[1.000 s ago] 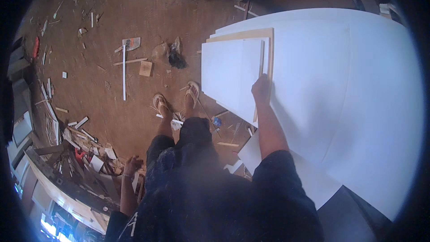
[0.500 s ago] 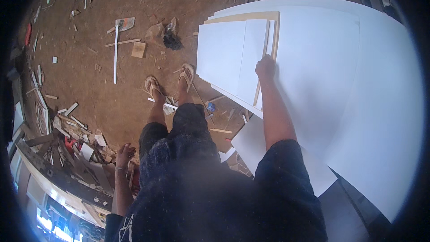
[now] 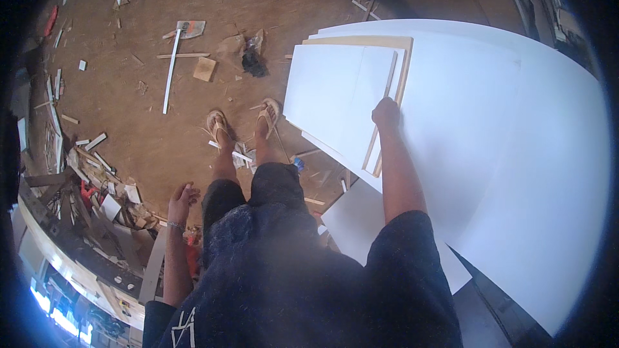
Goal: The person measures and marks a white board on a workbench using a tape measure and a hammer. They then use a hand saw to cut the board along the marked line. After cutting, the person stacks the cut pieces with other boards and continues to measure and cut additional pieces.
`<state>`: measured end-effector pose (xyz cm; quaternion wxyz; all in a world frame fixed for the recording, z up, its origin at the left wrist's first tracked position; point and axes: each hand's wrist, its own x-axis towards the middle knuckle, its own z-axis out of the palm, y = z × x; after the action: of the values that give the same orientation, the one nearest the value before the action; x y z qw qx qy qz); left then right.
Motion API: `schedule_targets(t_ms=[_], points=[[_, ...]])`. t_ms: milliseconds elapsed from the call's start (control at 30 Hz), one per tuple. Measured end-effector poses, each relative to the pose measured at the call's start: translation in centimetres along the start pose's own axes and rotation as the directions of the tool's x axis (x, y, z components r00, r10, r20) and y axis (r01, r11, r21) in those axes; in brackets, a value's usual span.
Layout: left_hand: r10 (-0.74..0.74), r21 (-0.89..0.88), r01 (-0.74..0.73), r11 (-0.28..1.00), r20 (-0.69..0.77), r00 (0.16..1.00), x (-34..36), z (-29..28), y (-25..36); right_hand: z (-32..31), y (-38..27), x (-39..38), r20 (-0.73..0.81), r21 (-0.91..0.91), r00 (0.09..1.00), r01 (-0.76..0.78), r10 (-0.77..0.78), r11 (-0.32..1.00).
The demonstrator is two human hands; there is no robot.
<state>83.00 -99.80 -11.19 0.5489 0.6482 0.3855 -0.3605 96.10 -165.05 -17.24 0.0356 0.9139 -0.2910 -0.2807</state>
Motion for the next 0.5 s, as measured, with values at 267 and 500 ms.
schedule_targets(t_ms=[267, 500], points=[[0.111, 0.304, -0.128, 0.944, 0.072, 0.991, 2.9, 2.9, 6.3, 3.8, 1.6, -0.7, -0.246, 0.164, 0.969, 0.082, -0.040, 0.983], [0.275, 0.713, -0.529, 0.461, 0.452, 0.849, 7.2, 16.3, 21.4, 1.0, -1.6, -9.4, -0.228, 0.582, 0.923, -0.126, 0.310, 0.804]])
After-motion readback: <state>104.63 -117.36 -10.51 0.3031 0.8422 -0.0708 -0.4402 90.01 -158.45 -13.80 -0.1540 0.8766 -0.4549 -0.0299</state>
